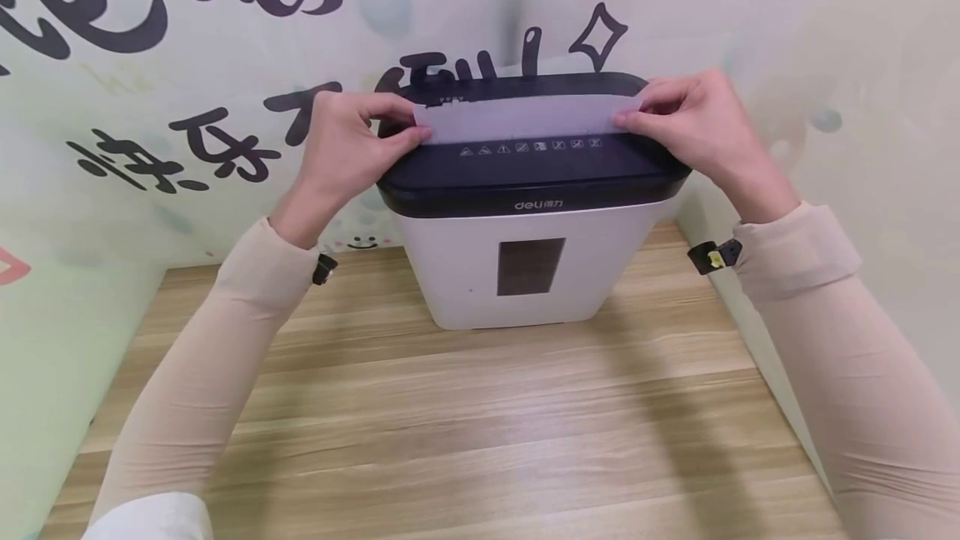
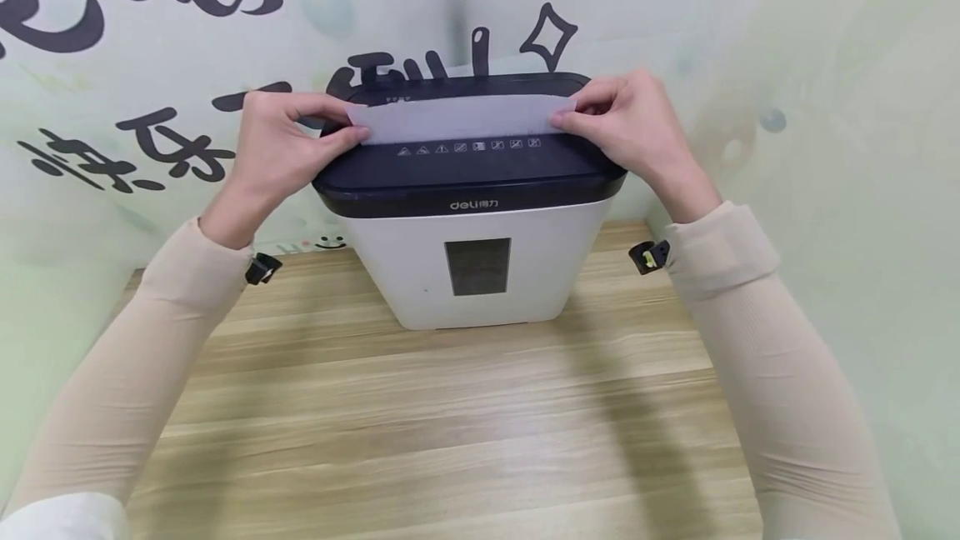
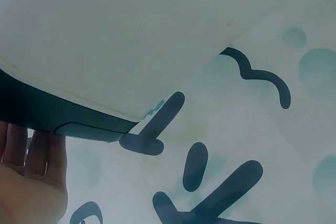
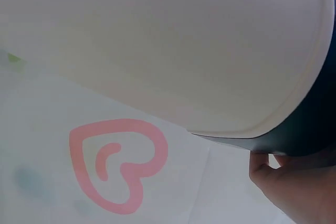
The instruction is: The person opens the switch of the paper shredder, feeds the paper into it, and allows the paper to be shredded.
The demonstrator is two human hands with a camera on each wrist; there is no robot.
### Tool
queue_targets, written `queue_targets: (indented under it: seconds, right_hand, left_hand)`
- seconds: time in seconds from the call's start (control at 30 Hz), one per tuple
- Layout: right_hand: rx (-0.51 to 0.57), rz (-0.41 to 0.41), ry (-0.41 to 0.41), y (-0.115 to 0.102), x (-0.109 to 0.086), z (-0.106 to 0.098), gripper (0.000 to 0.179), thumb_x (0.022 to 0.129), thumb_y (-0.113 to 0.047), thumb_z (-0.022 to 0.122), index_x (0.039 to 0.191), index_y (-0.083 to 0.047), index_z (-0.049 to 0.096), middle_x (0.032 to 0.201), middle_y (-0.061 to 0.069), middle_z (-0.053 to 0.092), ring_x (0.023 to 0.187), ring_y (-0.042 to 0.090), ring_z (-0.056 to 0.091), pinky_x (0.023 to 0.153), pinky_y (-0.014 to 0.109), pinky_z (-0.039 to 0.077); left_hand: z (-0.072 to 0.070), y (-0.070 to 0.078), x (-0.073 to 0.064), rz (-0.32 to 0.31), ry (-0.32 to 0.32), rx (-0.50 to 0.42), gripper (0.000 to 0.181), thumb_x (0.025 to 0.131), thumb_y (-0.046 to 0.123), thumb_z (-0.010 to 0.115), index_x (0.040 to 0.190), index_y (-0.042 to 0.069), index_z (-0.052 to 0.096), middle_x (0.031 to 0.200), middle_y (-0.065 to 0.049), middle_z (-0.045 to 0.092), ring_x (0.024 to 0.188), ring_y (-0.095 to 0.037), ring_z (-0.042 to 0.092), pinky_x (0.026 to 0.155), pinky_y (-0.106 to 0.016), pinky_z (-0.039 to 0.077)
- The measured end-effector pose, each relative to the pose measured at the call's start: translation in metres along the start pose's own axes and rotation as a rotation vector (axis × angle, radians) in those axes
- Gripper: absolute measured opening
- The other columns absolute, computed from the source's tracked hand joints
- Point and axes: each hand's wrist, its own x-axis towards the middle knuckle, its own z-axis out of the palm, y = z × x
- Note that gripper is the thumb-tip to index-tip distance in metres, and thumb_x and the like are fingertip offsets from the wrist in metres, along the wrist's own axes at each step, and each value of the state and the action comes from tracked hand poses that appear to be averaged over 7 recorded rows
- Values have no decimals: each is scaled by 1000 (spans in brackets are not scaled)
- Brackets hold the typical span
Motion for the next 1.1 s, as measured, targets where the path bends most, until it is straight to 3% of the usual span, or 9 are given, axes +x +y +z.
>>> queue_targets:
  seconds: [0.27,0.5,0.63,0.7,0.8,0.93,1.1]
  right_hand:
    - [-5,-20,0,1,-1,3,17,85,-18,81,95,-5,80,84,-9,72,81,12,56,65,18,42]
    - [-35,-26,28,0,-3,5,17,85,-19,81,95,-7,81,83,-11,72,80,10,58,67,17,43]
    - [-56,-27,54,1,-5,5,20,86,-24,79,101,-10,80,89,-10,72,79,10,60,69,17,42]
    - [-91,-46,60,0,-6,4,25,87,-26,77,108,-12,78,101,-8,71,87,12,59,76,18,41]
    - [-166,-79,32,-1,-7,3,44,87,-31,76,129,-19,69,131,-6,61,116,14,53,99,24,36]
    - [-231,-77,-50,-3,-9,1,71,87,-37,75,151,-31,44,157,-7,35,146,14,26,119,38,17]
    - [-222,-50,-73,-4,-11,-1,78,87,-38,75,153,-39,34,160,-10,25,148,17,22,120,44,13]
  left_hand:
    - [0,2,-1,-4,-20,-59,11,82,18,83,90,10,81,81,0,75,74,2,64,66,-17,48]
    - [-2,2,-3,15,-17,-24,11,84,18,81,93,12,81,83,1,76,75,-1,65,66,-18,45]
    - [-6,1,-4,18,-71,11,25,88,26,78,111,17,78,107,5,75,103,-4,66,85,-22,47]
    - [-10,1,-5,21,-121,37,40,89,33,75,127,21,70,126,7,67,123,-6,56,101,-26,42]
    - [-15,1,-5,18,-208,78,65,89,48,69,148,29,49,151,11,45,144,-7,31,118,-40,24]
    - [-19,1,-6,-12,-281,108,84,87,65,61,157,35,25,162,14,21,150,-6,9,120,-52,7]
    - [-22,0,-6,-43,-290,108,89,85,71,58,158,36,21,162,15,18,149,-3,4,121,-47,6]
